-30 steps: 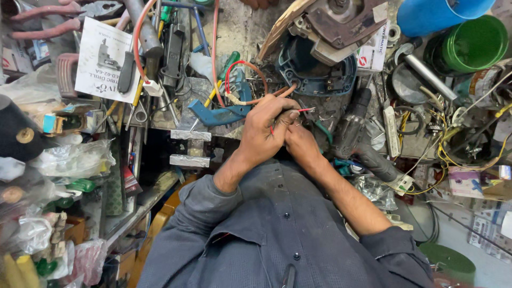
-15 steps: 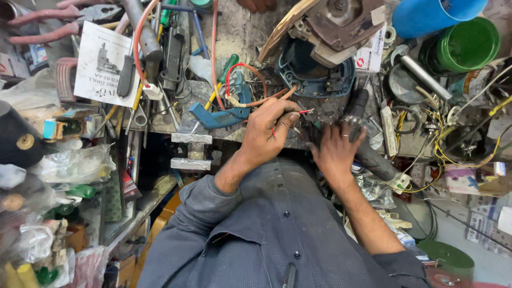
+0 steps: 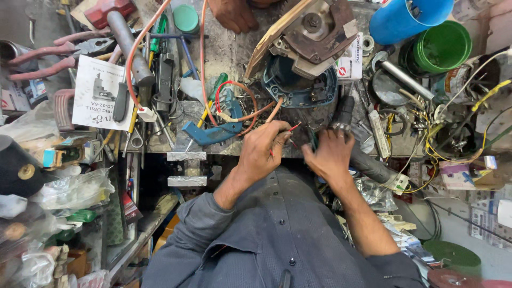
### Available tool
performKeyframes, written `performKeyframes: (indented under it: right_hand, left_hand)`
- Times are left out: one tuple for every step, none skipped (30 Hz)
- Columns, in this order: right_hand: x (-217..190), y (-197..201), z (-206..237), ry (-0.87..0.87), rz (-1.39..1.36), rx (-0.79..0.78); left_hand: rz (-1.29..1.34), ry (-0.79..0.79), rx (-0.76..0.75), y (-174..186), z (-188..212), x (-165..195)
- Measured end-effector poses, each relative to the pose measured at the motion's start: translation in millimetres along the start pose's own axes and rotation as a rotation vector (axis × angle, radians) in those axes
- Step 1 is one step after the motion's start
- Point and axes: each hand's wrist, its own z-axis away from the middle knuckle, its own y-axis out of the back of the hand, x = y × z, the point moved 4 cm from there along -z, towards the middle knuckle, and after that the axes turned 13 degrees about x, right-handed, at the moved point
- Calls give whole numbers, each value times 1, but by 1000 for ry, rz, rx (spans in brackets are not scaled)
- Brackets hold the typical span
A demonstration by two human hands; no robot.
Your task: The person repairs an electric drill at a cluttered workbench. They strip and reconnect the drill's power cord wires, use a corded drill on a drill housing part, handle small internal components with pliers, and wrap the wire joint with red electrical tape.
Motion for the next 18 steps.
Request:
performKeyframes:
  right_hand:
    - [7,2,4,-26,-31,-10]
    - [15,6,7,-76,-239,-25]
    - [24,12,11,-127,-445,-42]
    - [28,15,14,-177,-651,-59]
    - [29,14,20,-274,-866,-195]
    - [27,15,28,-371,-1078,-333]
    - [22,16,34,-465,-1290,-472]
    - [16,20,33,-402,-1322,-446]
    - [8,23,34,-341,-1352,-422]
    - [2,27,34,-280,-1382,-398]
    - [-2,27,34,-303,-1355,-386]
    - [-5,28,33,-325,-1327,-374]
    - [-7,28,32,-342,-1298,-361]
    - [-10,30,30,-275,-1296,-369]
    - [-12,32,29,-209,-1294,-379]
    - [-15,34,28,-144,-1291,-389]
    - [-14,34,28,-171,-1258,-397]
    - [-13,33,28,-199,-1224,-405]
  left_hand:
    - [-21,-8,12,-1,0,0]
    - [-32,13,17,-3,0,0]
    - [-42,35,21,-5,0,-1]
    - [-52,57,26,-7,0,-2]
    - [-43,59,27,-9,0,-1]
    - [-33,59,28,-11,-1,0]
    - [-24,57,29,-13,-2,0]
    - [-34,71,19,-15,-2,0]
    - [-44,88,7,-18,-2,1]
    - [-54,105,-6,-19,-2,1]
    - [-46,109,0,-20,-1,3]
    - [-38,111,7,-21,-1,4]
    - [-30,112,18,-22,-2,5]
    - [-23,116,23,-23,-1,6]
    - [-17,123,28,-24,-1,7]
    - [-11,130,32,-24,-1,7]
    - [-24,99,29,-25,-1,9]
    - [-38,70,25,-25,-2,11]
